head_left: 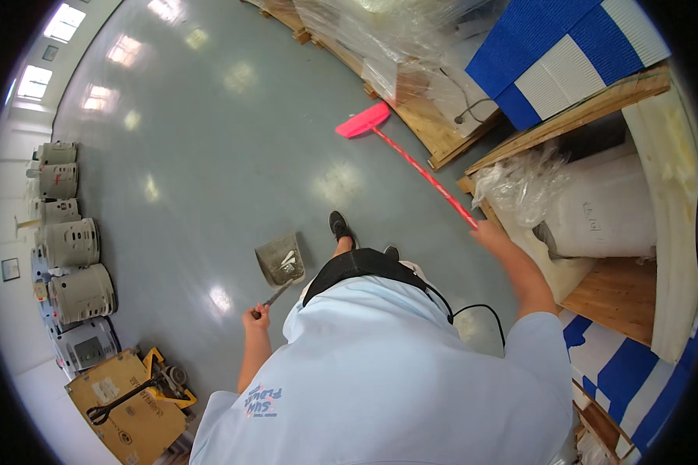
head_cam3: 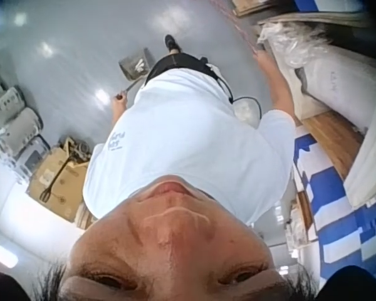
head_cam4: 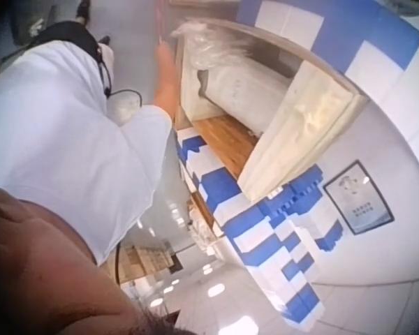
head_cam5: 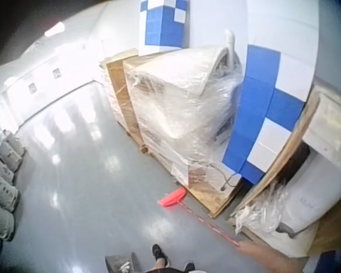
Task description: Sweeping the floor of a warehouse or storage area using a broom and dustpan.
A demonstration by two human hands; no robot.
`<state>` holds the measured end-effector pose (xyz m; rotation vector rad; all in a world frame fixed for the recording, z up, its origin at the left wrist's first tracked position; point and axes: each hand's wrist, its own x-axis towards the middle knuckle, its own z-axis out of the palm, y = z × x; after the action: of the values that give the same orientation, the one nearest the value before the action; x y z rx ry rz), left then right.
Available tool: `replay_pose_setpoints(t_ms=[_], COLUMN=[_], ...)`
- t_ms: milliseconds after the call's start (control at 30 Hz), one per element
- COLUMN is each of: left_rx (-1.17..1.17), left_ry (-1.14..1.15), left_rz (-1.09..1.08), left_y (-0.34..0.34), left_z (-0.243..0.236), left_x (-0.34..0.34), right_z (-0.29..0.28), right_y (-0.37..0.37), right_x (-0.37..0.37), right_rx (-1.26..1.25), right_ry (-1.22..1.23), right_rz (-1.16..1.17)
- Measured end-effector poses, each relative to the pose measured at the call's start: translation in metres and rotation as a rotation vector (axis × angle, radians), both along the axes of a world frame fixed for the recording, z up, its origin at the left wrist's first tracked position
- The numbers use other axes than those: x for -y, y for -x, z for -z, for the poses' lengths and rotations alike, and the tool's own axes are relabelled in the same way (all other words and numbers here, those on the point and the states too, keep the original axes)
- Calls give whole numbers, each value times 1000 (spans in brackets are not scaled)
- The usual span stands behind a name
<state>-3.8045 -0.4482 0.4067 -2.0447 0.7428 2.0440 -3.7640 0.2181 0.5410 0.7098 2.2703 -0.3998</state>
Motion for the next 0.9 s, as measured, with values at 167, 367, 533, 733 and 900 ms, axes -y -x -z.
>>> replay_pose_setpoints(t_ms=[167,367,533,733,900], left_rx=[-67,2,-3,-35,-34], left_ry=[26,-20,-13,-30,-49], left_rz=[110,25,-33,-135,-221], left_y=[11,40,52,38,23], left_z=[13,-11,-30,-37,-23], left_x=[6,-10,-23,-23,-16], right_z=[53,57,61,8,-16], right_y=[58,99,68,-65,-82], right_x=[65,129,124,107,118], right_rx=[14,-55,-119,-3,212], right_ry=[69,6,69,-14,-54], right_rz=[-1,0,-111,-56,-19])
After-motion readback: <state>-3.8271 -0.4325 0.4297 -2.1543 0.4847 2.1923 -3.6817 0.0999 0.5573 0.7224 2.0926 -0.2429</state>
